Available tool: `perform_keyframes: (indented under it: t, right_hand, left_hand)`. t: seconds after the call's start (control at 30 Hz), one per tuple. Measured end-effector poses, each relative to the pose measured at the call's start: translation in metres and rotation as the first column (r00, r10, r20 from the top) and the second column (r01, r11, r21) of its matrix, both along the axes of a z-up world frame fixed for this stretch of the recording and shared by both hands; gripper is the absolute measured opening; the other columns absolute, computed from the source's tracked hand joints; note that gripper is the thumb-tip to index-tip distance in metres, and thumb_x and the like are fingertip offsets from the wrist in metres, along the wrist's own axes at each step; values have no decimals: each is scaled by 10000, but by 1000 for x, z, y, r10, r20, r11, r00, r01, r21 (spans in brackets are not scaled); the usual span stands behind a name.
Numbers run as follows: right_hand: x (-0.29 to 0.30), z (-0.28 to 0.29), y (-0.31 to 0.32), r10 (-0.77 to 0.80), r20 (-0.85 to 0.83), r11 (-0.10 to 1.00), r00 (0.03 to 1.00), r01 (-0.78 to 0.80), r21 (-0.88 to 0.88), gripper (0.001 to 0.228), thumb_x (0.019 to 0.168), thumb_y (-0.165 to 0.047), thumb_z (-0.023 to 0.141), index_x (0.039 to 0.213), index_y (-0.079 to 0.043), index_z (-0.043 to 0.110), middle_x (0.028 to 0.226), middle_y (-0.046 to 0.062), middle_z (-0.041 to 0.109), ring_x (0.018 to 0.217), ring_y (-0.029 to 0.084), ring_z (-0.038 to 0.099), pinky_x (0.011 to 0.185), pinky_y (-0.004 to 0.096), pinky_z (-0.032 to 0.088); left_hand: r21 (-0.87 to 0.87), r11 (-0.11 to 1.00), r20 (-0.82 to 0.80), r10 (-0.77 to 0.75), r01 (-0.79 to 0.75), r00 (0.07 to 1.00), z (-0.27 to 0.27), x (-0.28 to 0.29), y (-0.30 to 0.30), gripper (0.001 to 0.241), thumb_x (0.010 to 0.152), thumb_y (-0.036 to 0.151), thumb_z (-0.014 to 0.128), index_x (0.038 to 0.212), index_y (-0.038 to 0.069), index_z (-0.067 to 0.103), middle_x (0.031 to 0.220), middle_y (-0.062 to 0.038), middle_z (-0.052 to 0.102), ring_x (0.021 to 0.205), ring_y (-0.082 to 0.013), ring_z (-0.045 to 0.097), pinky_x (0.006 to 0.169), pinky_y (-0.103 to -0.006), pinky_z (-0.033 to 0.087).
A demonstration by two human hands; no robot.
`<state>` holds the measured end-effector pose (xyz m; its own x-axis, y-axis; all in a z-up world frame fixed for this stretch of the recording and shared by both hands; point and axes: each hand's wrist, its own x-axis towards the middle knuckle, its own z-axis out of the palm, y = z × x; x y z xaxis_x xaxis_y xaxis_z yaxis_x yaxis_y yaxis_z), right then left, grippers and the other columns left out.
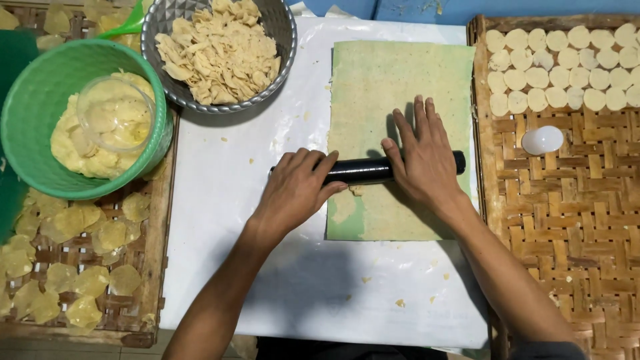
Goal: Preparing dough by rolling it thin with a rolling pin and cutting it into circular pieces using a small round mold.
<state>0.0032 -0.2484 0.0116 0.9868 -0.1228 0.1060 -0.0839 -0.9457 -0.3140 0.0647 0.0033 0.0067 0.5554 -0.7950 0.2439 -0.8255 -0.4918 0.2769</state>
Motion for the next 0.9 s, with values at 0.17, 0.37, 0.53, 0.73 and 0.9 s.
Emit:
perform_keyframes:
  t: [0.17, 0.37, 0.53, 0.73, 0.9]
  right_hand:
    - [-15, -2, 1, 51, 116, 999, 992, -50, -6, 610, 1126, -465, 361, 1514, -14, 496, 1598, 329, 320, 1527, 457, 185, 1235, 525, 197]
    - [-23, -14, 4, 64, 98, 996, 993, -58, -72, 611, 1120, -484, 345, 1522, -45, 486, 1610, 319, 316, 1533, 461, 182, 1230, 555, 188]
    - [-12, -12, 7, 40, 8, 992, 999, -38, -122, 605, 1125, -477, 261, 1593, -118, 397, 1631, 285, 305, 1539, 441, 190, 1224, 582, 161]
    - [28, -2, -6, 17, -116, 1000, 993, -16, 10, 662, 1111, -528, 193, 1626, -130, 310, 1649, 289, 206, 1541, 445, 86, 1227, 584, 117]
    - [12, 1, 5, 3, -63, 1000, 998, -4, -22, 698, 1116, -525, 244, 1607, -40, 349, 1633, 331, 240, 1529, 483, 114, 1217, 600, 120]
  left_hand:
    - [-52, 998, 273, -25, 41, 962, -4, -7, -3, 549, 1004, 473, 573, 1350, 49, 608, 976, -116, 630, 912, -276, 623, 864, -420, 501]
    - [-90, 995, 379, -1, 38, 925, -12, -13, -2, 477, 982, 443, 626, 1296, 83, 630, 979, -100, 605, 909, -262, 610, 857, -415, 502]
    - [-57, 998, 394, 49, -29, 918, -8, -10, -4, 490, 972, 457, 639, 1316, 110, 604, 1038, -98, 621, 978, -259, 628, 913, -416, 502]
    - [-20, 1000, 140, 21, -19, 990, 12, 28, -22, 508, 1111, 370, 435, 1336, -30, 653, 1489, -275, 525, 1432, -439, 422, 1164, -652, 230]
    - [8, 999, 91, 36, -37, 995, 4, 15, -18, 611, 1120, 408, 377, 1492, -64, 491, 1526, -309, 483, 1487, -410, 381, 1216, -616, 161]
